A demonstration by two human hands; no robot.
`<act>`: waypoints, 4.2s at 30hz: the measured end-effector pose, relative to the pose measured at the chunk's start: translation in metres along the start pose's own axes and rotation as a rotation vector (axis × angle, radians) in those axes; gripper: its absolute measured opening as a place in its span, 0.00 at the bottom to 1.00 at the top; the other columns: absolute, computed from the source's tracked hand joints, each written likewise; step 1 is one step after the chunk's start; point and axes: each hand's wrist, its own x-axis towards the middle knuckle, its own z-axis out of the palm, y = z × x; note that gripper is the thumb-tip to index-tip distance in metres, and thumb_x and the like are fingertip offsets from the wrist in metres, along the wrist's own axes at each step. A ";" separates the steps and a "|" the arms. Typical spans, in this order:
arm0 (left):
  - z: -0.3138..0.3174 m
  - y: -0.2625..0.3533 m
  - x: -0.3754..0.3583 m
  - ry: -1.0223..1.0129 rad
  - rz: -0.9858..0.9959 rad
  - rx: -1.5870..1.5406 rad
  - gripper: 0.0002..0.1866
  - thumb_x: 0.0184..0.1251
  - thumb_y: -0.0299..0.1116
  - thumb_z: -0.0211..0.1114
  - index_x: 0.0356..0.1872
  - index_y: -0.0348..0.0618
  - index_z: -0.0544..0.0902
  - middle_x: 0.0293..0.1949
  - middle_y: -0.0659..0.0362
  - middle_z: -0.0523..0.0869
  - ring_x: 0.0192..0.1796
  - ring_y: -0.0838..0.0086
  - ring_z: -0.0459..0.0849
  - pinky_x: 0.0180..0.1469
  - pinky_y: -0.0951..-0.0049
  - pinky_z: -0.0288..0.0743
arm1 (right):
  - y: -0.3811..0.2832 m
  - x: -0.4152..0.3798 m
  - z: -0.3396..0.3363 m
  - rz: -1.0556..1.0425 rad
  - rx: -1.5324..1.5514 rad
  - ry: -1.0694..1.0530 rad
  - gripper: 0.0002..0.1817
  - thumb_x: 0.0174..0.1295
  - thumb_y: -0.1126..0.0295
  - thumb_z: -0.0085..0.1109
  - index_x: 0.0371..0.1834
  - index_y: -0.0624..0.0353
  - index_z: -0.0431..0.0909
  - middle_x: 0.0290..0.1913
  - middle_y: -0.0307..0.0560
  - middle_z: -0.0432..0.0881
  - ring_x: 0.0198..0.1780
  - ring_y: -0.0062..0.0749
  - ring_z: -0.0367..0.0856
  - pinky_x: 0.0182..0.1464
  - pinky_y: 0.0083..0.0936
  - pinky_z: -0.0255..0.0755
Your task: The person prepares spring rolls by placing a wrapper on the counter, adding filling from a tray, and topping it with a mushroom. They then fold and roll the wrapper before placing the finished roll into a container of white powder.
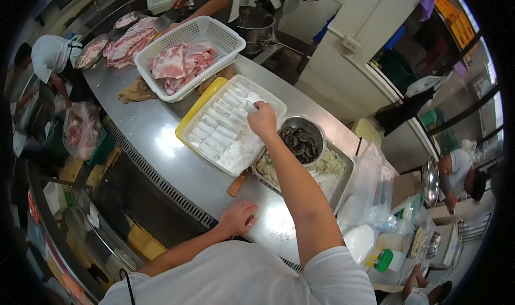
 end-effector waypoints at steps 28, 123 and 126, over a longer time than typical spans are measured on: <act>-0.002 -0.006 0.001 -0.115 0.021 -0.015 0.21 0.76 0.43 0.69 0.63 0.42 0.85 0.62 0.50 0.87 0.68 0.51 0.82 0.73 0.48 0.70 | 0.038 -0.290 -0.042 0.306 0.037 -0.017 0.15 0.68 0.68 0.70 0.53 0.66 0.92 0.43 0.59 0.94 0.42 0.46 0.93 0.49 0.39 0.86; -0.066 0.212 0.065 0.014 0.311 -0.426 0.15 0.73 0.23 0.73 0.58 0.38 0.89 0.49 0.51 0.93 0.45 0.61 0.92 0.49 0.66 0.86 | 0.092 -0.512 -0.137 -0.276 -0.321 0.175 0.14 0.56 0.76 0.73 0.46 0.56 0.83 0.52 0.50 0.86 0.55 0.53 0.83 0.59 0.51 0.75; -0.080 0.173 0.090 -0.244 0.598 -0.273 0.18 0.66 0.23 0.74 0.58 0.38 0.89 0.50 0.48 0.92 0.50 0.51 0.91 0.53 0.58 0.86 | 0.097 -0.495 -0.111 -0.237 -0.366 0.123 0.12 0.60 0.74 0.72 0.47 0.56 0.83 0.55 0.52 0.87 0.58 0.54 0.84 0.62 0.51 0.75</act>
